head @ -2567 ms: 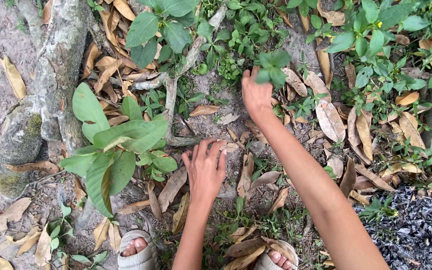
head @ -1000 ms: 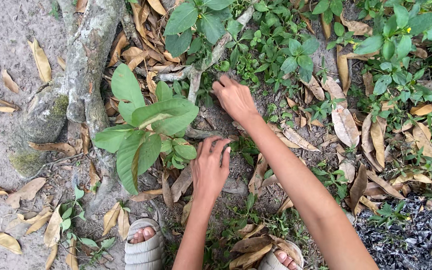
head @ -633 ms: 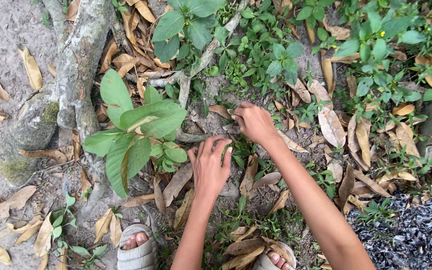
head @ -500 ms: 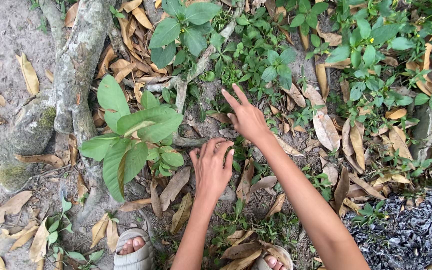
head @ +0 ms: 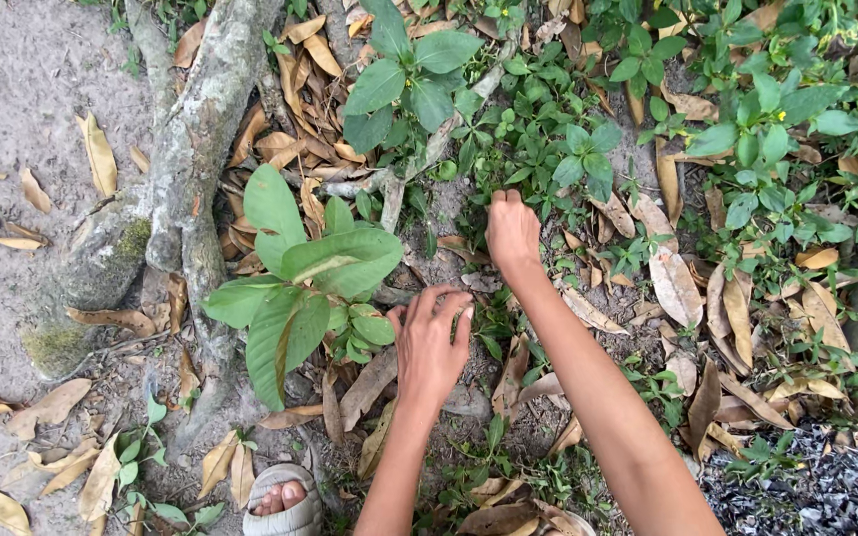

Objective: The person pulls small weeds and grass by hand from the dirt area around the base of a tree, clearing the ground of various small plants.

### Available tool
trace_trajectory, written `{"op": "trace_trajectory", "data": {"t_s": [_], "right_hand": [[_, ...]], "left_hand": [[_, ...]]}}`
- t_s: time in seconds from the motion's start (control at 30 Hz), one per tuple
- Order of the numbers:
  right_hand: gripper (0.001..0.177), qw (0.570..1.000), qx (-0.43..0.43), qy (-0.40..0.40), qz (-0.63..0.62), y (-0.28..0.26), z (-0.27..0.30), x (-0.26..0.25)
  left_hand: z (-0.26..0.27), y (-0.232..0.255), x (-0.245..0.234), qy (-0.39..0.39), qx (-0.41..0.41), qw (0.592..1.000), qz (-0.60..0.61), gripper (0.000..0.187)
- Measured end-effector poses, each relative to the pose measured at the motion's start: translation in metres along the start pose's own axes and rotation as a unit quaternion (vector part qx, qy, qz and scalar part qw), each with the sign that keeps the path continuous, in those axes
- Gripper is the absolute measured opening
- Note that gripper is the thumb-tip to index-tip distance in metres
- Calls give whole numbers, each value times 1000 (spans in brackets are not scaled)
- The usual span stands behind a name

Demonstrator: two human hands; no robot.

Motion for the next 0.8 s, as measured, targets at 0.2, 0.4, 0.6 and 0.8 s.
{"op": "trace_trajectory", "data": {"t_s": [0.2,0.4,0.6,0.8], "right_hand": [[10,995,1,-21,-99,-35,18,-37],[11,985,19,-91,-145,-21,52,-39],[14,886,55,-450,-96,0,77,-47],[45,945,50,-318,-55,-13,29,-80]], "left_hand": [[-1,1,4,-4,9,1000,-10,25],[-2,-3,10,-19,-7,1000,1,25],[-4,-9,15,-10,-3,1000,-3,26],[-6,-6,7,-8,-9,1000,12,24]]}}
Point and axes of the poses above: each hand's wrist, its own z-axis away from the middle knuckle, its own x-axis out of the palm, y = z × x, the point moved 6 cm from there along -z, towards the middle knuckle, and after that the axes turned 4 degrees about y, right-handed, at the moved point
